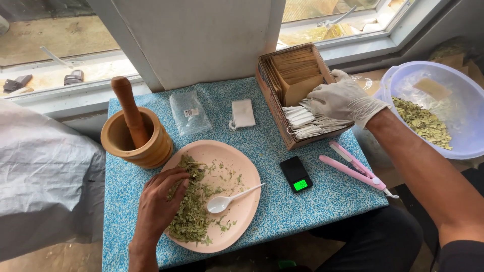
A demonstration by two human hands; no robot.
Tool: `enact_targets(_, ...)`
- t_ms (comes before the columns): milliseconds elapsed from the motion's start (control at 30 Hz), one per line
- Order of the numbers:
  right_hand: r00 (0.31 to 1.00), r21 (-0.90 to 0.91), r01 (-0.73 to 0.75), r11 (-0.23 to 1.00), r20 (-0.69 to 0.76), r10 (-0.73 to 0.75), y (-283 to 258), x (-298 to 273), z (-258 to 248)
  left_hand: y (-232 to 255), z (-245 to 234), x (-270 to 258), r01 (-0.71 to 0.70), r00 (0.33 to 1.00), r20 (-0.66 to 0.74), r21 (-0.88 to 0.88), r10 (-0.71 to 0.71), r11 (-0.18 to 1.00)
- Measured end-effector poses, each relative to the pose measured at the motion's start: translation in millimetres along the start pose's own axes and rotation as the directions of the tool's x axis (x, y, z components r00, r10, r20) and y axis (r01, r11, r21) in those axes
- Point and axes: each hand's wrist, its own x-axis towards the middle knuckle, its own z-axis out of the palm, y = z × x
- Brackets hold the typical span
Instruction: Filling small filter bags with loose tea leaves, weighing them on a digital scale, and sealing them with a heat sealer.
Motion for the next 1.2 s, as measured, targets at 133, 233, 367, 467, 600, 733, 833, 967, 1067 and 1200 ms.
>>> enact_targets(133,0.995,0.055,-0.064,0.996,0.084,0.059,-12,1,-14,4,-3,2,-0.015,0.999,-0.030,-0.022,0.015,1.000)
enact_targets(233,0.984,0.066,-0.110,0.992,0.149,0.099,0,12,15,5,-4,2,-0.043,0.997,-0.070,-0.071,0.038,0.997)
enact_targets(367,0.988,0.019,-0.146,0.989,0.050,0.145,-14,13,10,-6,2,-4,-0.019,0.994,-0.106,-0.042,0.015,0.999)
enact_targets(467,0.967,0.139,-0.218,0.966,0.167,0.194,-31,10,-18,-14,2,-5,-0.064,0.990,-0.125,-0.014,0.062,0.998)
enact_targets(600,0.959,0.071,-0.231,0.970,0.183,0.215,-29,5,-10,-11,-4,-7,-0.133,0.978,-0.164,-0.034,0.126,0.991)
enact_targets(733,0.991,0.100,-0.131,0.986,0.017,0.130,2,10,35,-18,-9,-12,-0.067,0.985,-0.166,-0.058,0.056,0.996)
enact_targets(833,0.993,0.132,-0.085,0.988,-0.066,0.094,21,11,59,-16,-13,-13,-0.072,0.984,-0.169,-0.058,0.062,0.996)
enact_targets(967,0.964,0.014,-0.058,0.998,-0.258,0.060,20,5,54,-6,-24,-11,-0.061,0.981,-0.189,-0.044,0.052,0.997)
enact_targets(1067,0.810,-0.124,-0.045,0.991,-0.585,-0.037,15,11,47,-3,-27,-8,-0.067,0.973,-0.225,-0.029,0.058,0.997)
enact_targets(1200,0.671,0.060,0.287,0.956,-0.725,-0.155,-49,25,1,2,-26,-6,-0.093,0.959,-0.267,-0.001,0.089,0.996)
